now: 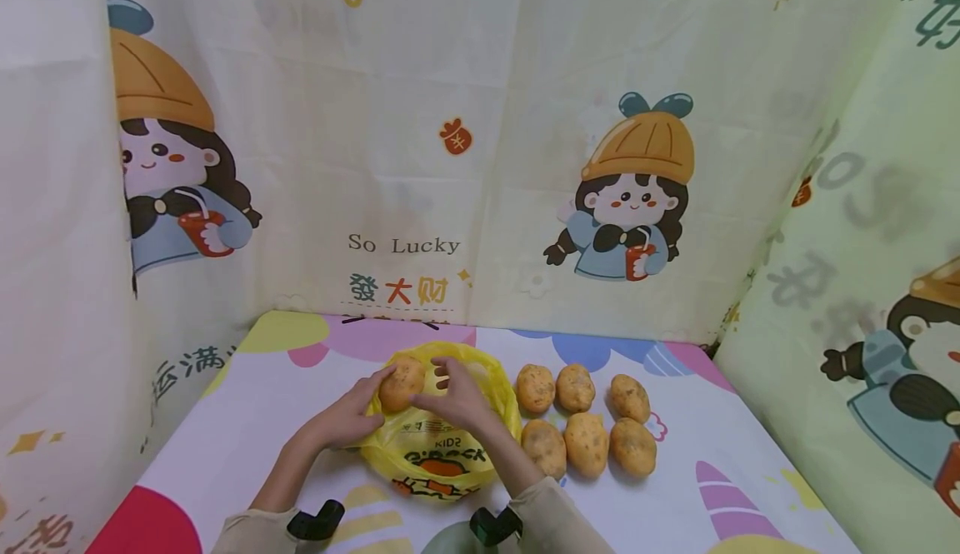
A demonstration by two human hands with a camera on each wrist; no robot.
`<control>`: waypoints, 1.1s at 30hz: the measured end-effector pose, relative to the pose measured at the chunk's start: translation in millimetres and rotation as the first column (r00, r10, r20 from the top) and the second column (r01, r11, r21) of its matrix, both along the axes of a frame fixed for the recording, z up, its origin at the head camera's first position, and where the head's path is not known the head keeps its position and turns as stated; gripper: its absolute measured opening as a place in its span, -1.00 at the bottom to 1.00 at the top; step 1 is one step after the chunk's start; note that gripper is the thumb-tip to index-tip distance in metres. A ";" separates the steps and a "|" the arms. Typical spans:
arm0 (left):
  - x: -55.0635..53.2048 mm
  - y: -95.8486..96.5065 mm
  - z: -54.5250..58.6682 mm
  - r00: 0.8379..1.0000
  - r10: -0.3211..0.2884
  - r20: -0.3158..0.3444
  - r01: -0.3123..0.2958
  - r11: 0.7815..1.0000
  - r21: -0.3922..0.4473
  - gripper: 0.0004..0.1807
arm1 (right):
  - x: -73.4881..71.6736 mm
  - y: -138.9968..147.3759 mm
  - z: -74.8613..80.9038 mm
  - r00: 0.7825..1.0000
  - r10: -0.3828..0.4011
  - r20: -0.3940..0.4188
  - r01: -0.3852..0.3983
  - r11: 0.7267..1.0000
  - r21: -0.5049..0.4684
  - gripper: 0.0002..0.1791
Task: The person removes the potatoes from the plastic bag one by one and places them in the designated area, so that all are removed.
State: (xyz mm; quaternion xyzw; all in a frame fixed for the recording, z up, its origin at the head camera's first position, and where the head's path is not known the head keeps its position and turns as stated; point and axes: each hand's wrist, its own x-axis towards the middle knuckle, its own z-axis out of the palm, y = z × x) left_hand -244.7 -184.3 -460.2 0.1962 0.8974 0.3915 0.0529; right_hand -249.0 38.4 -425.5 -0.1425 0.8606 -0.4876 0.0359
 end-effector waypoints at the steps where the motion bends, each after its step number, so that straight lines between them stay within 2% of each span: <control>1: -0.1 -0.1 0.0 1.000 -0.004 -0.003 0.004 1.000 0.000 -0.12 | -0.9 -0.8 -0.6 1.000 0.000 0.001 0.000 1.000 0.000 -0.16; 12: 0.1 0.1 -0.7 1.000 -0.007 0.000 0.007 1.000 0.009 -0.11 | -9.9 -9.3 -11.1 1.000 -0.005 0.027 0.004 0.999 0.035 -0.11; 18: 0.3 0.5 -0.4 1.000 -0.006 -0.003 0.006 1.000 0.005 -0.11 | -19.3 -14.8 -11.8 1.000 0.016 0.004 -0.016 0.993 0.116 -0.03; 24: 0.3 0.7 -1.3 1.000 -0.004 0.001 0.004 1.000 0.008 -0.11 | -28.6 -19.4 -14.8 0.998 0.048 0.028 -0.052 0.986 0.158 0.06; 33: -1.2 -0.2 -0.8 0.998 -0.038 -0.054 0.039 0.999 0.010 -0.15 | -30.9 -28.5 -19.8 0.999 0.042 0.033 -0.046 0.986 0.163 0.12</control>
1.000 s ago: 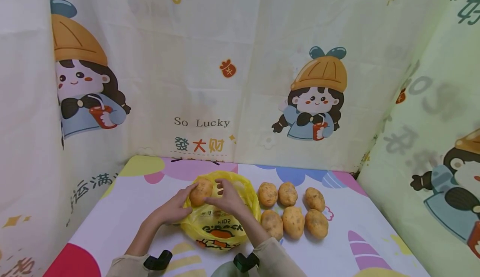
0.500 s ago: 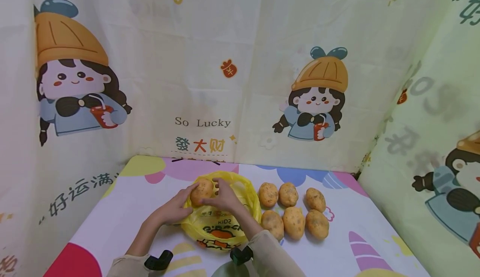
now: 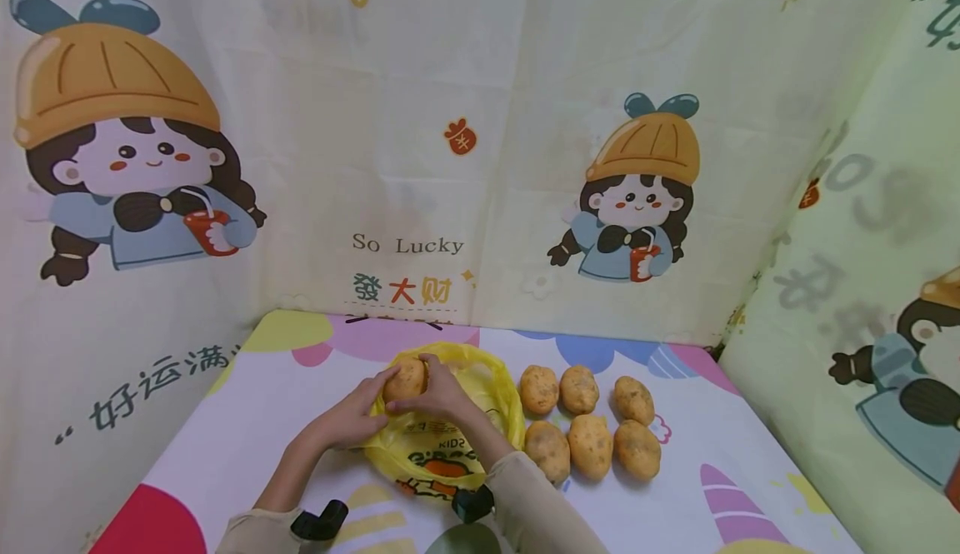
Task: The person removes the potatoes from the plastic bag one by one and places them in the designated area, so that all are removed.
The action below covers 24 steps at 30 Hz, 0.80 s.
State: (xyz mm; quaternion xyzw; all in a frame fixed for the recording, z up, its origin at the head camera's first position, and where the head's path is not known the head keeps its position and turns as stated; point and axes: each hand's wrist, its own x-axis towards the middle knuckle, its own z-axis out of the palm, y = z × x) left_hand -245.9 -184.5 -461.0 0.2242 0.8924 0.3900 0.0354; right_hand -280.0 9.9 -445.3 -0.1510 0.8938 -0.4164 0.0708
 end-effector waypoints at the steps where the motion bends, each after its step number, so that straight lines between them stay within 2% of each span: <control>1: 0.2 0.3 0.7 1.000 0.000 0.001 0.000 1.000 0.001 -0.15 | -0.1 -0.5 -0.4 1.000 -0.001 -0.005 0.001 1.000 0.003 0.12; 11: 1.4 3.8 2.1 1.000 0.010 0.028 -0.010 1.000 0.007 -0.14 | -1.0 -2.5 -4.4 0.999 0.002 -0.053 0.000 0.999 0.039 0.03; 18: 1.1 2.0 -2.3 0.997 0.043 0.062 -0.043 0.999 -0.008 -0.12 | -2.0 -3.8 -9.3 0.994 -0.010 -0.109 0.018 0.997 0.071 0.00; 21: 0.7 1.3 -3.6 0.997 0.044 0.063 -0.044 0.999 -0.003 -0.12 | -2.2 -1.9 -10.5 0.993 -0.015 -0.119 0.023 0.998 0.066 0.01; 24: 0.2 1.1 -3.7 0.998 0.041 0.049 -0.041 0.999 0.000 -0.13 | -1.3 2.6 -10.9 0.993 -0.028 -0.111 0.030 0.999 0.014 0.01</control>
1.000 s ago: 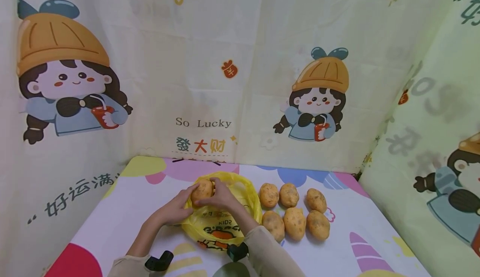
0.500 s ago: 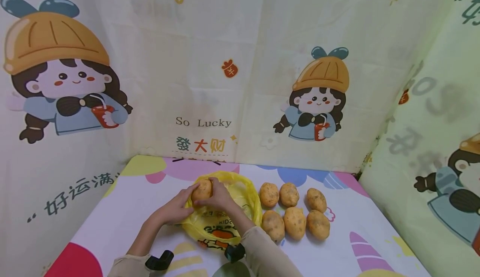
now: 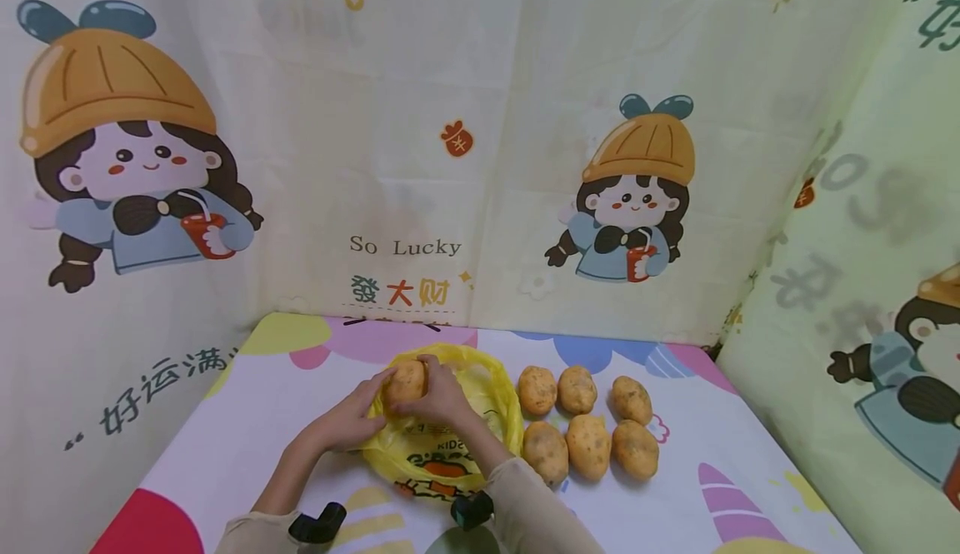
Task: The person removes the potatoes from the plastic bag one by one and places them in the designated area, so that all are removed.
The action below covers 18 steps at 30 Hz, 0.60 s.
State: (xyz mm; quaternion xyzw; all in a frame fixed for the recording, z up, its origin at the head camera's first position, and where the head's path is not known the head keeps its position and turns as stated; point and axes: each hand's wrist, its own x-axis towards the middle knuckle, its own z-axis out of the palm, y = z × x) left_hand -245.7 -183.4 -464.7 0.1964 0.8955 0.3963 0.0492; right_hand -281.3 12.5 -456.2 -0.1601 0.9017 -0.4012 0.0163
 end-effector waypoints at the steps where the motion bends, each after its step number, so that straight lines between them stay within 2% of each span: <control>1: 0.2 -0.2 0.1 1.000 -0.001 -0.003 0.001 1.000 0.000 -0.13 | 0.6 1.7 -0.1 1.000 -0.001 0.006 0.001 1.000 -0.021 0.01; 5: 1.0 -0.3 0.7 1.000 -0.001 0.001 0.001 1.000 -0.007 -0.14 | 3.9 9.3 1.2 1.000 0.007 0.020 -0.005 0.995 -0.101 0.03; 18: 1.8 0.4 1.0 1.000 0.000 0.012 0.000 1.000 -0.005 -0.15 | 17.8 25.7 6.0 1.000 0.018 0.016 -0.015 0.983 -0.181 0.02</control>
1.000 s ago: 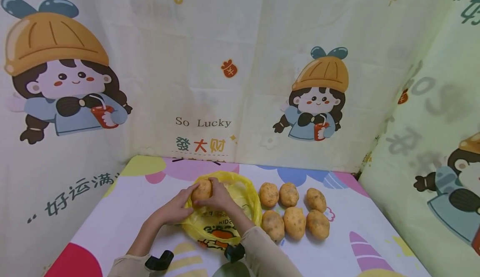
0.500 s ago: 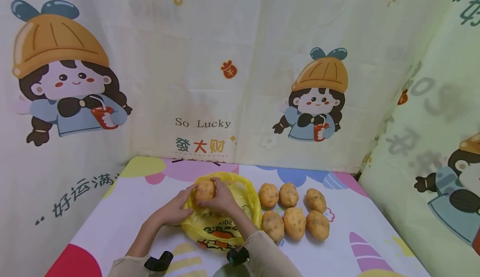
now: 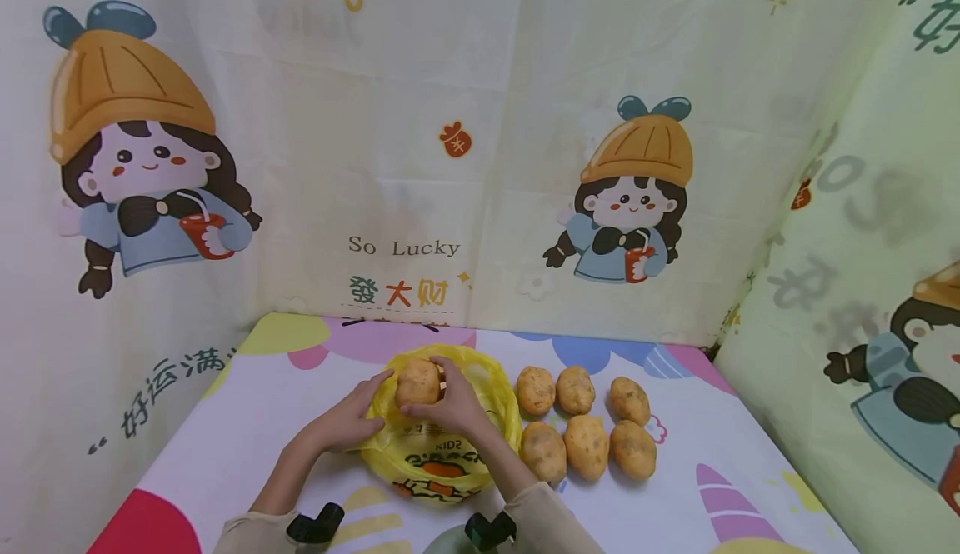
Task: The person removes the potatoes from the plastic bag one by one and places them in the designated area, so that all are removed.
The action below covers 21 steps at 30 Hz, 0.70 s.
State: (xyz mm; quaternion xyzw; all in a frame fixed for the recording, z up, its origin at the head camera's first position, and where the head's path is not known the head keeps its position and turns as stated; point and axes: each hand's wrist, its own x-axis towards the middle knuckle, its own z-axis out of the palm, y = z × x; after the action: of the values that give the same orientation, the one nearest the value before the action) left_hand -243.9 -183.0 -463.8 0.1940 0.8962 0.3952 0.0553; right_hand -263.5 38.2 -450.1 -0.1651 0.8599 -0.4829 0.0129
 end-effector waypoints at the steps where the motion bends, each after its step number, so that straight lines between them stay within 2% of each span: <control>1: 0.2 0.0 0.3 1.000 0.000 0.001 0.000 1.000 0.001 -0.15 | 1.6 1.1 1.0 1.000 0.001 0.002 -0.001 1.000 -0.004 0.02; 9: -0.4 0.9 1.1 1.000 -0.007 0.006 0.007 1.000 0.002 -0.15 | 15.5 12.5 6.0 1.000 0.013 0.018 -0.012 0.998 -0.054 0.02; 18: 0.1 1.4 0.9 1.000 -0.017 -0.005 0.017 1.000 -0.003 -0.16 | 28.5 22.8 3.4 0.999 0.047 -0.011 -0.048 0.995 -0.087 0.02; 21: -0.3 1.5 0.3 1.000 -0.008 0.010 0.008 1.000 0.003 -0.16 | 32.7 23.9 4.5 0.998 0.058 -0.017 -0.060 0.993 -0.098 0.01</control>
State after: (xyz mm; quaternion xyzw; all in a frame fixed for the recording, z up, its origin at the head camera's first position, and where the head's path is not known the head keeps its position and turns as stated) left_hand -244.3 -181.5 -463.5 0.1960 0.8945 0.3971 0.0610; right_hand -230.8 62.1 -445.6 -0.1943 0.8298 -0.5229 0.0129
